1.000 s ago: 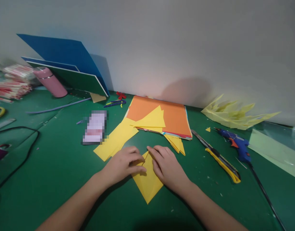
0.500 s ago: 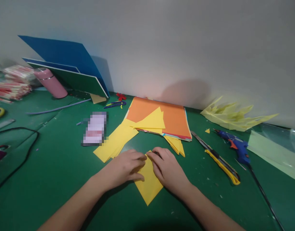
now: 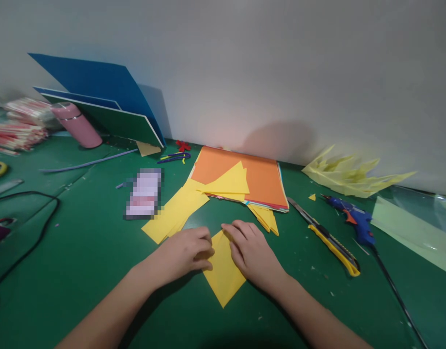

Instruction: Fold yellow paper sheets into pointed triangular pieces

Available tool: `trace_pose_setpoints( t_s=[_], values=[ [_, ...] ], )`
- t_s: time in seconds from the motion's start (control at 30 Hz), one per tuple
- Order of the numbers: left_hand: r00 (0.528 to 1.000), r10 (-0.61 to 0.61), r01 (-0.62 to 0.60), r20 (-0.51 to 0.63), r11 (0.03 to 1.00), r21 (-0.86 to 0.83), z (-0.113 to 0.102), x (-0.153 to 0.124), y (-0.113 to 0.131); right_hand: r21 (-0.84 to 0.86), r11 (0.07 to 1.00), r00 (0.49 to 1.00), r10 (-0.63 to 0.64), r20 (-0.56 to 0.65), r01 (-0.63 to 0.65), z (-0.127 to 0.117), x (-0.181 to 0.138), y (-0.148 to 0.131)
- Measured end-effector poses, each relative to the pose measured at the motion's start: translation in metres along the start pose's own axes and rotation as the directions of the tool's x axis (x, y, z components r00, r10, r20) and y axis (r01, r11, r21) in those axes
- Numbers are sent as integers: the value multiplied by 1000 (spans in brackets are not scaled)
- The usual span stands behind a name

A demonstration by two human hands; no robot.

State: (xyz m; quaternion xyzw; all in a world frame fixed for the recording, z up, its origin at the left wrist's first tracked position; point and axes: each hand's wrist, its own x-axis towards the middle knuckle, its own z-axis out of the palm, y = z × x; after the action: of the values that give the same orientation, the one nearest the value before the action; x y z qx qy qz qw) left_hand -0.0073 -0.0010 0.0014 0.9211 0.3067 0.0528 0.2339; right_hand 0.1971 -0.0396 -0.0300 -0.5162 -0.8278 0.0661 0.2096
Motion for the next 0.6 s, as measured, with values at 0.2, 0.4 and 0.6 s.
trace_pose_setpoints(
  t_s=[0.2,0.4,0.6],
  values=[
    [996,-72,69,-46,996,-64,1,1,1,136,991,999,19,-27,-15,-3,1,3],
    [994,-83,74,-70,990,-123,1,1,2,441,896,995,84,-48,-55,-4,-2,11],
    [997,-77,73,-14,983,-166,-3,1,6,824,562,986,164,-27,-71,2,-4,14]
  ],
)
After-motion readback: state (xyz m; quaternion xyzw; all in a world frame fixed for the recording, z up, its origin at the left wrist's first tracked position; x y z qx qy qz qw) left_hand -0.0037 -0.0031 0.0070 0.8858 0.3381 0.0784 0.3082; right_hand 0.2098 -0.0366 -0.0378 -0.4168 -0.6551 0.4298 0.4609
